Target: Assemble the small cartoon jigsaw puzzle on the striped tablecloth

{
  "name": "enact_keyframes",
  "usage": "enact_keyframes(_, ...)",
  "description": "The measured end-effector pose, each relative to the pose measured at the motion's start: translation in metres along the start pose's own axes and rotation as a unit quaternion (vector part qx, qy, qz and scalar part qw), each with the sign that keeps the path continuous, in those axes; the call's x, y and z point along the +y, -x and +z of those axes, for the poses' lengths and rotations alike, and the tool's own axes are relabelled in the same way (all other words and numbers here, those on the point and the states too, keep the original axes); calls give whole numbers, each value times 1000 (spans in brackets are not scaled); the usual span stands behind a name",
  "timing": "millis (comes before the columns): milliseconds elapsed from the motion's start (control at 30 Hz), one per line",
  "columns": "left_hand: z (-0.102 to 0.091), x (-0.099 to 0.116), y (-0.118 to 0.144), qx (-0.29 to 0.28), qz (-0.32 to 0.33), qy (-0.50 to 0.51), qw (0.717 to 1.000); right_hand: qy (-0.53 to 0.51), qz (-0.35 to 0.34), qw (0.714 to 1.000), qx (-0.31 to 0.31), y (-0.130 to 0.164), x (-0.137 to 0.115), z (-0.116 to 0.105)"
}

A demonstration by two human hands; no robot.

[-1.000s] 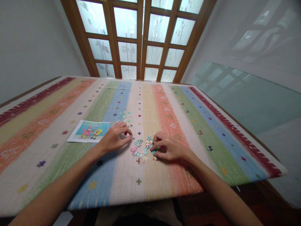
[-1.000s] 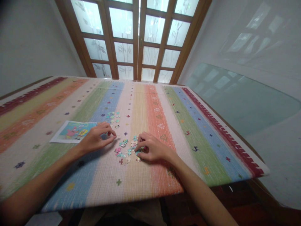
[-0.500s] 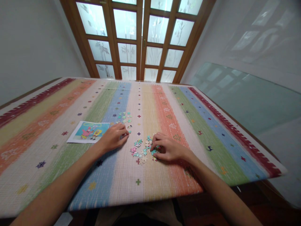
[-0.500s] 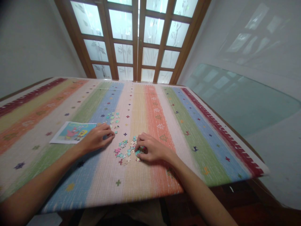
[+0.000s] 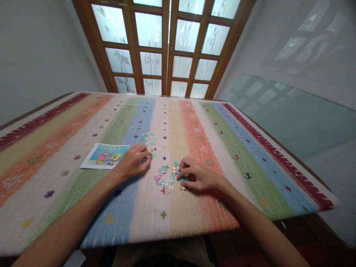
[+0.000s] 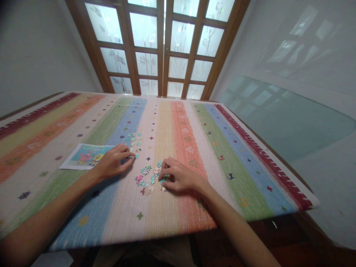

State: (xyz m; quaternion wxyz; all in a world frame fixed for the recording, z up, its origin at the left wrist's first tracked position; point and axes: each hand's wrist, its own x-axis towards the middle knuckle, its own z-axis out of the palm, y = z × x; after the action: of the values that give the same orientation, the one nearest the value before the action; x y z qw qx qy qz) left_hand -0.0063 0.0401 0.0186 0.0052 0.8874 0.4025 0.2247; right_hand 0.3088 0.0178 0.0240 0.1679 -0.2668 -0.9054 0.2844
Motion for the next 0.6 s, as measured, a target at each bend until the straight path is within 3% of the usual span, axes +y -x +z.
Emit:
enact_keyframes(400, 6, -1, 0, 2, 24, -18, 1000, -30, -26, 999, 4, -1, -1, -3)
enact_keyframes(600, 5, 16, -2, 44, 47, 73, 995, -50, -19, 999, -7, -1, -2, -3)
